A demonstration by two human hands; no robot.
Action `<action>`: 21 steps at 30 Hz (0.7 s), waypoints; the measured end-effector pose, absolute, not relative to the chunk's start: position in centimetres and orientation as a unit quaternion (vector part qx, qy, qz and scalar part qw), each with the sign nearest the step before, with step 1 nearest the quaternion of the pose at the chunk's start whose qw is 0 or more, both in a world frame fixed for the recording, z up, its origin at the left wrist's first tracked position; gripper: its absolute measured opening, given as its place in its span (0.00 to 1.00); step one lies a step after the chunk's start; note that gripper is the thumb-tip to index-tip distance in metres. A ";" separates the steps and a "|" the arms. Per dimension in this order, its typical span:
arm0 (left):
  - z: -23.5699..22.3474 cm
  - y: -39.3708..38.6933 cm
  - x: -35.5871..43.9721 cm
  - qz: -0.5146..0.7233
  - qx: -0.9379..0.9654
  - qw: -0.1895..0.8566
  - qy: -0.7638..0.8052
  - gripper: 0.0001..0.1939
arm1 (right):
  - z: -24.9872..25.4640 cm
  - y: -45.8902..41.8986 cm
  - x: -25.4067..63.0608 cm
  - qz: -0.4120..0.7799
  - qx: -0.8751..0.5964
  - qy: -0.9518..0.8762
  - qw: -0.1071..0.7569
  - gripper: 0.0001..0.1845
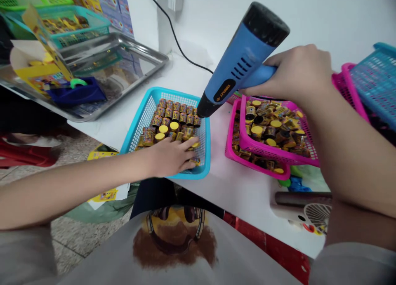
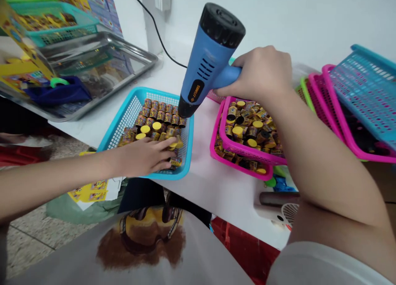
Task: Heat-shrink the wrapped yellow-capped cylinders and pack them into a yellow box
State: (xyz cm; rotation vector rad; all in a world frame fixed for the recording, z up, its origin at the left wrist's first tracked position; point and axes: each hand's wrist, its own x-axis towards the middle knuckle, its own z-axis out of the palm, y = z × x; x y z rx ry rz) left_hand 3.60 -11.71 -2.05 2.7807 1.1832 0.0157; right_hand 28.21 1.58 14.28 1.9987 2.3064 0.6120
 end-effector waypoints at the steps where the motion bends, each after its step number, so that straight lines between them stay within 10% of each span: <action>1: -1.8 -12.9 3.1 -0.010 0.918 0.055 0.392 0.20 | 14.2 1.6 28.0 0.188 0.637 0.747 0.017 0.35; 21: 0.7 -20.7 -4.3 0.221 0.861 0.106 0.445 0.17 | 12.1 1.3 25.6 0.203 0.597 0.775 0.040 0.31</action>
